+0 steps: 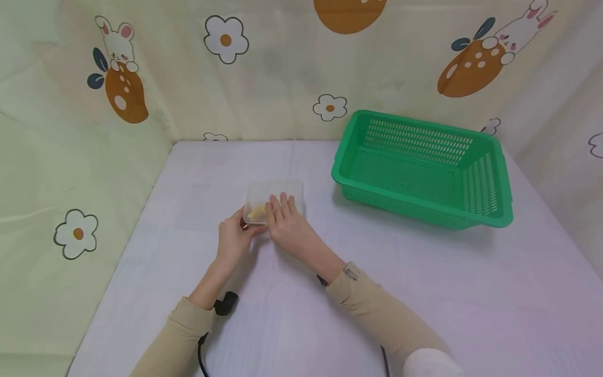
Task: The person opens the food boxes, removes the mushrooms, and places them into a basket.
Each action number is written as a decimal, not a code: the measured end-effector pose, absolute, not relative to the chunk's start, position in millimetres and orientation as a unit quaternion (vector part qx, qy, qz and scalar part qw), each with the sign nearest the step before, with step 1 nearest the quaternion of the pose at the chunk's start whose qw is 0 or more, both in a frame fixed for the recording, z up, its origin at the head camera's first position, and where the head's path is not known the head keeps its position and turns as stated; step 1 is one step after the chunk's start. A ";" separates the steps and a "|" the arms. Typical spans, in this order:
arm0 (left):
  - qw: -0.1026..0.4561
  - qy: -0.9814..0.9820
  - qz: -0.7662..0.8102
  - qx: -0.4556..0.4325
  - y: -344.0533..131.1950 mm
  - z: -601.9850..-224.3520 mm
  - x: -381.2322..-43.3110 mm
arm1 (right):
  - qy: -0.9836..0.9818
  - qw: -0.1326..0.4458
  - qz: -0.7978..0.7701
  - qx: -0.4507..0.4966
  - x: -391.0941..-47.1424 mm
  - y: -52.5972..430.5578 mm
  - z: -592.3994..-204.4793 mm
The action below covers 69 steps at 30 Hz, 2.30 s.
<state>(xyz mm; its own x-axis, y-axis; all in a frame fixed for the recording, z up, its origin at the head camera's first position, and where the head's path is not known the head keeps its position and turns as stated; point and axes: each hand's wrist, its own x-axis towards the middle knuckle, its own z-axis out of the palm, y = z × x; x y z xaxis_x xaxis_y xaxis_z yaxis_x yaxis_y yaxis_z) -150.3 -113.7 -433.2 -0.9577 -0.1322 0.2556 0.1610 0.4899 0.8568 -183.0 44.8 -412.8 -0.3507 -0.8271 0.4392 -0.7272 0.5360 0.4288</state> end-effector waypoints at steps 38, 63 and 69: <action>0.096 -0.862 -0.493 -0.069 -126.1 -428.2 -149.7 | -0.763 0.377 0.296 0.434 -269.1 35.4 -366.3; 0.095 -0.853 -0.509 -0.068 -128.4 -428.0 -151.7 | -0.953 -0.021 0.183 0.240 -302.7 39.9 -403.4; 0.101 -0.854 -0.506 -0.071 -127.7 -427.0 -151.9 | -0.947 -0.027 0.212 0.240 -306.5 40.5 -410.5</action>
<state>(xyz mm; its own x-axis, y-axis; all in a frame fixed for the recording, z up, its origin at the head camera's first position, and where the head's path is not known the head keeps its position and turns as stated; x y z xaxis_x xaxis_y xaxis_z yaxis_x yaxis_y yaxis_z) -151.9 -127.7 -427.0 -0.9694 0.0187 0.2448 0.2238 0.4780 0.8494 -306.5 40.5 -410.5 -0.8833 -0.4661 0.0505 -0.4432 0.7950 -0.4143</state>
